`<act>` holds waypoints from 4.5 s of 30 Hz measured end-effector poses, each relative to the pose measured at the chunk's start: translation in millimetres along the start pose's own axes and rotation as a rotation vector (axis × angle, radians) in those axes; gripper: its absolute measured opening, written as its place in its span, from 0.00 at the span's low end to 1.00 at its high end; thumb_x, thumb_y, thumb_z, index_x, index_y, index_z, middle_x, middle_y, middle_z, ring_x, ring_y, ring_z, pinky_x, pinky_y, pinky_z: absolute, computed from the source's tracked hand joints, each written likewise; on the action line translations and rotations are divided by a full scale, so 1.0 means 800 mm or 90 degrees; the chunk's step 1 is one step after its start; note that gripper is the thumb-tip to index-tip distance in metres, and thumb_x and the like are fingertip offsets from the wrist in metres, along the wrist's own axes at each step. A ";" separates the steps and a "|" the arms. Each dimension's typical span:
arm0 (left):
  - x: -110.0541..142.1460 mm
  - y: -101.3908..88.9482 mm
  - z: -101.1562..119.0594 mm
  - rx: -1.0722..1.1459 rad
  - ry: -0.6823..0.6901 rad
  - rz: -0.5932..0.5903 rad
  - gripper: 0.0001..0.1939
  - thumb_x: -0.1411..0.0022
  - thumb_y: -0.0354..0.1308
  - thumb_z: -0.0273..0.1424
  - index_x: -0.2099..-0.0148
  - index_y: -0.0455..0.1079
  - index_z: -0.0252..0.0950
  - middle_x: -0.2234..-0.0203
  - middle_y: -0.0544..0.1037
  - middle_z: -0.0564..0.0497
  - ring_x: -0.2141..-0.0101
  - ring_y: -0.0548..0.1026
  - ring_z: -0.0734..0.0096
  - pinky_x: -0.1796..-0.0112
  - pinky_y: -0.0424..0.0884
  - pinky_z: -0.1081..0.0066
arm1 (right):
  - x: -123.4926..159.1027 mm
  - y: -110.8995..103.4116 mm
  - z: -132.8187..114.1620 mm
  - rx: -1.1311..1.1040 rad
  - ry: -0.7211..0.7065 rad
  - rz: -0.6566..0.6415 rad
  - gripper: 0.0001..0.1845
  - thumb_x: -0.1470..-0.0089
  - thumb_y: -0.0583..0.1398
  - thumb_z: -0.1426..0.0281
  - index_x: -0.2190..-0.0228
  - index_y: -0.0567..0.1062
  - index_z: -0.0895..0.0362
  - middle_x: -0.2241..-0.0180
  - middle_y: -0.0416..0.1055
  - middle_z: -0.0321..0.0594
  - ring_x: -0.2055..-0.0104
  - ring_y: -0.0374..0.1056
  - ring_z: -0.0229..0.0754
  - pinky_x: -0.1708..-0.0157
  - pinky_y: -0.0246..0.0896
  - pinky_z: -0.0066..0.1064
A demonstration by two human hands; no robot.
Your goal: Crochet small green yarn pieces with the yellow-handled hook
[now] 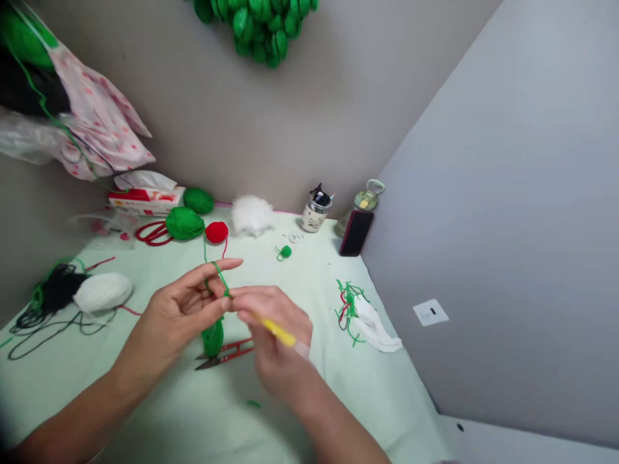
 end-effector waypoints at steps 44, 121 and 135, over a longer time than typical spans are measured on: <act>-0.020 -0.031 0.009 0.218 -0.003 -0.010 0.11 0.37 0.68 0.33 0.52 0.82 0.41 0.77 0.68 0.58 0.79 0.61 0.82 0.76 0.62 0.80 | -0.085 0.036 -0.003 -0.199 0.130 -0.156 0.09 0.34 0.63 0.71 0.59 0.85 0.48 0.59 0.82 0.39 0.58 0.76 0.41 0.59 0.73 0.36; -0.023 -0.022 -0.023 0.132 -0.076 -0.014 0.15 0.37 0.69 0.34 0.48 0.81 0.49 0.64 0.71 0.57 0.78 0.71 0.85 0.76 0.64 0.78 | -0.031 0.016 0.029 -0.164 0.175 0.016 0.11 0.30 0.57 0.70 0.60 0.80 0.53 0.63 0.80 0.39 0.67 0.75 0.38 0.65 0.73 0.33; -0.017 -0.017 -0.024 0.155 -0.029 0.038 0.24 0.42 0.73 0.31 0.43 0.78 0.46 0.69 0.74 0.57 0.76 0.73 0.81 0.73 0.72 0.78 | -0.016 0.029 0.018 0.316 -0.241 -0.080 0.14 0.36 0.60 0.79 0.52 0.77 0.57 0.58 0.80 0.48 0.57 0.76 0.45 0.61 0.76 0.35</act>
Point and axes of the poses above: each hand's wrist, its own x-axis away from the middle knuckle, its own y-axis out of the palm, z = x × y, the point moved 2 cm from there along -x, towards the middle knuckle
